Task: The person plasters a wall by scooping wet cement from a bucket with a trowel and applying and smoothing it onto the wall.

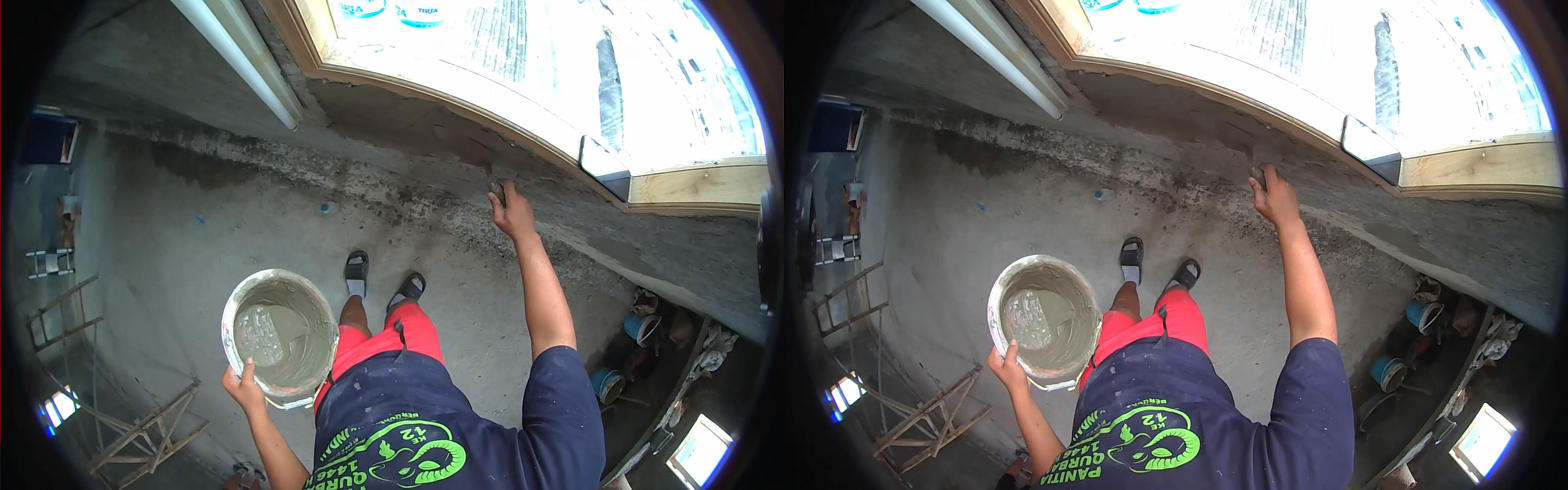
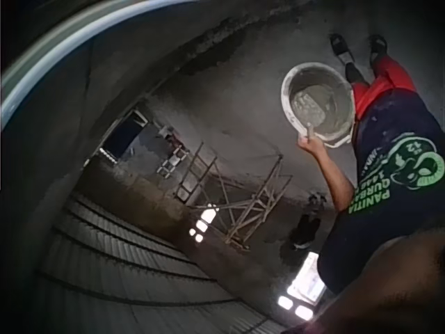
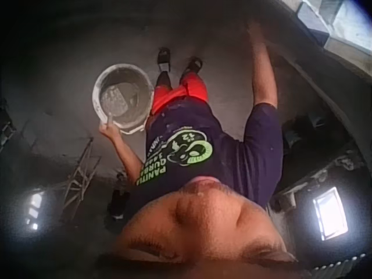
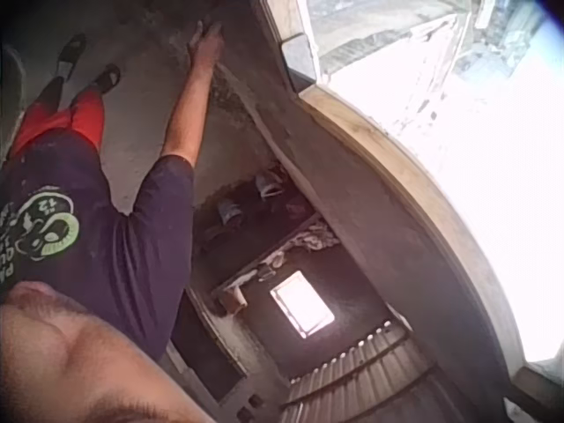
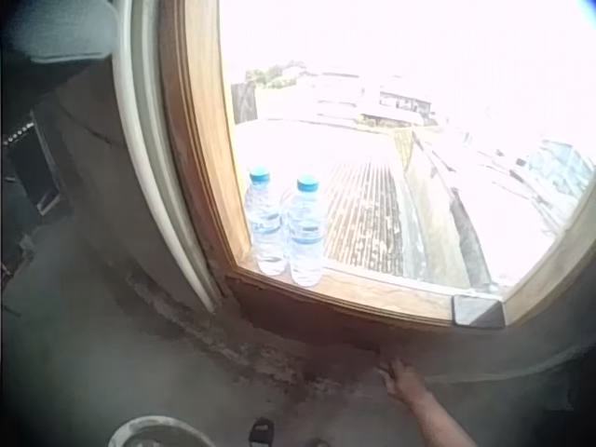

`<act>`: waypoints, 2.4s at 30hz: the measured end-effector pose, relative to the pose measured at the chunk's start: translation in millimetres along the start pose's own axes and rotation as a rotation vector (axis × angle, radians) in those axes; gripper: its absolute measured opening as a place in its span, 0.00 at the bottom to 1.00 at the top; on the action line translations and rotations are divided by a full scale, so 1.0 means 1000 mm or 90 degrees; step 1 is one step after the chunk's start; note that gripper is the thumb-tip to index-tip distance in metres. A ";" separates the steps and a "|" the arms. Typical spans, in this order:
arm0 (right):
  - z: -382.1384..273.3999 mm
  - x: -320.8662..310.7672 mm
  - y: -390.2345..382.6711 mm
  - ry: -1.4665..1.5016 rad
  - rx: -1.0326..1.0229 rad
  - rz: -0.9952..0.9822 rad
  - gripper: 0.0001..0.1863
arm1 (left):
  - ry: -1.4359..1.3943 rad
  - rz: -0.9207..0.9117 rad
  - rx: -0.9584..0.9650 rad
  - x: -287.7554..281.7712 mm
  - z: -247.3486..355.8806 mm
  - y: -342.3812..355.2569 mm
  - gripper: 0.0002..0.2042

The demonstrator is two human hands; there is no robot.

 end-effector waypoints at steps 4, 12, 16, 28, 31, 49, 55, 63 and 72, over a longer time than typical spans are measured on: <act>0.007 0.005 0.003 -0.059 -0.014 -0.034 0.20 | 0.006 -0.016 0.005 0.003 -0.002 0.000 0.08; -0.005 0.013 0.000 -0.112 -0.049 -0.023 0.18 | 0.023 -0.037 0.009 0.004 0.000 0.001 0.08; 0.015 0.016 0.001 -0.175 -0.039 0.020 0.17 | 0.029 -0.061 0.017 0.010 0.004 0.003 0.08; -0.001 0.008 -0.001 -0.155 -0.032 0.026 0.18 | 0.051 -0.050 -0.001 0.001 -0.006 0.000 0.08; 0.011 0.017 -0.004 -0.209 -0.003 -0.059 0.16 | 0.081 -0.053 0.009 -0.005 -0.011 0.000 0.08; -0.027 -0.010 -0.002 -0.141 -0.035 0.015 0.18 | 0.026 -0.074 0.024 -0.001 -0.001 0.007 0.08; -0.005 0.006 -0.024 -0.286 0.108 -0.162 0.17 | 0.021 -0.081 0.058 -0.003 0.011 0.012 0.07; -0.164 -0.026 -0.139 0.228 0.055 -0.314 0.23 | -0.013 -0.055 0.163 -0.015 0.050 0.001 0.07; -0.369 -0.041 -0.155 0.118 -0.245 -0.406 0.14 | -0.056 -0.084 0.436 0.011 0.101 0.009 0.17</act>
Point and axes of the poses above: each hand's wrist, its own y-axis towards the middle knuckle, its own x-axis out of the palm, z = x × y, the point moved 5 cm from there along y, towards the middle knuckle, and after that the axes turned 6 degrees about y, right-handed, at the moved point
